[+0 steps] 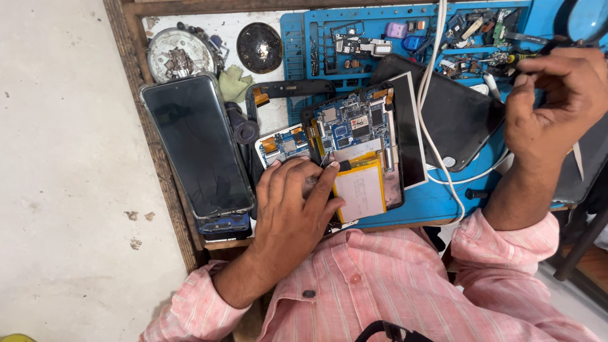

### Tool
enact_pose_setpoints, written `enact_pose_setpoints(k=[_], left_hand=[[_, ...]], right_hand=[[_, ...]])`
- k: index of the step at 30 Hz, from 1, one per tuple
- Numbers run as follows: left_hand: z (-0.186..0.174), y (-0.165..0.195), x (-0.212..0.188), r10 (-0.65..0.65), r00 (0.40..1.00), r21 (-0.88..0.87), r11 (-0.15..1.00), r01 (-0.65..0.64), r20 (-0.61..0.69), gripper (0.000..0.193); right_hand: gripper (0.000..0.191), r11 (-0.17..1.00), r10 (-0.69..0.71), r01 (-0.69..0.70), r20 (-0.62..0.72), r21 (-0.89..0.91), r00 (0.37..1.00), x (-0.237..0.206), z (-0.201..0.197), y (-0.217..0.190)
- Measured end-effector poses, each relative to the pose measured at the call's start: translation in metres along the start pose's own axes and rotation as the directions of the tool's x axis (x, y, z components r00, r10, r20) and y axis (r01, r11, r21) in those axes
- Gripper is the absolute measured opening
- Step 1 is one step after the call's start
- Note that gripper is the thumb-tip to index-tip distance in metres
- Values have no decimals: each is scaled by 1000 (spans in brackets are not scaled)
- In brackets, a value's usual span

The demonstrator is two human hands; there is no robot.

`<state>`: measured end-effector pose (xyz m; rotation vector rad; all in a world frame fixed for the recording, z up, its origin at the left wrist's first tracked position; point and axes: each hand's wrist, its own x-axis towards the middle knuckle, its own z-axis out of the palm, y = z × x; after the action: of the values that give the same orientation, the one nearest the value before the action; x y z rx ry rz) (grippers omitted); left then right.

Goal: The person works on a disassembled smartphone, using a soldering iron to heat and reseat a ribbon cable connector on the motherboard. They handle the phone casing and internal components while seated at a cluttered workbench.

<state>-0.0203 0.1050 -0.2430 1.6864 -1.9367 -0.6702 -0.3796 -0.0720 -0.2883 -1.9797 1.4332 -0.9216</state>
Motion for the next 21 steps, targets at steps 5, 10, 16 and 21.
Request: enact_pose_setpoints(k=[5, 10, 16, 21], left_hand=[[-1, 1, 2, -9, 1000, -26, 1000, 8, -22, 55], [0, -1, 3, 2, 1000, -35, 999, -3, -30, 56], [0, 0, 3, 21, 1000, -24, 999, -22, -22, 54], [1, -2, 3, 30, 999, -6, 1000, -30, -31, 55]], right_hand=[[13, 999, -22, 19, -63, -49, 998, 8, 8, -17], [7, 1000, 2, -1, -49, 17, 999, 13, 13, -28], [11, 999, 25, -23, -38, 46, 999, 15, 13, -30], [12, 999, -17, 19, -30, 42, 999, 14, 13, -30]])
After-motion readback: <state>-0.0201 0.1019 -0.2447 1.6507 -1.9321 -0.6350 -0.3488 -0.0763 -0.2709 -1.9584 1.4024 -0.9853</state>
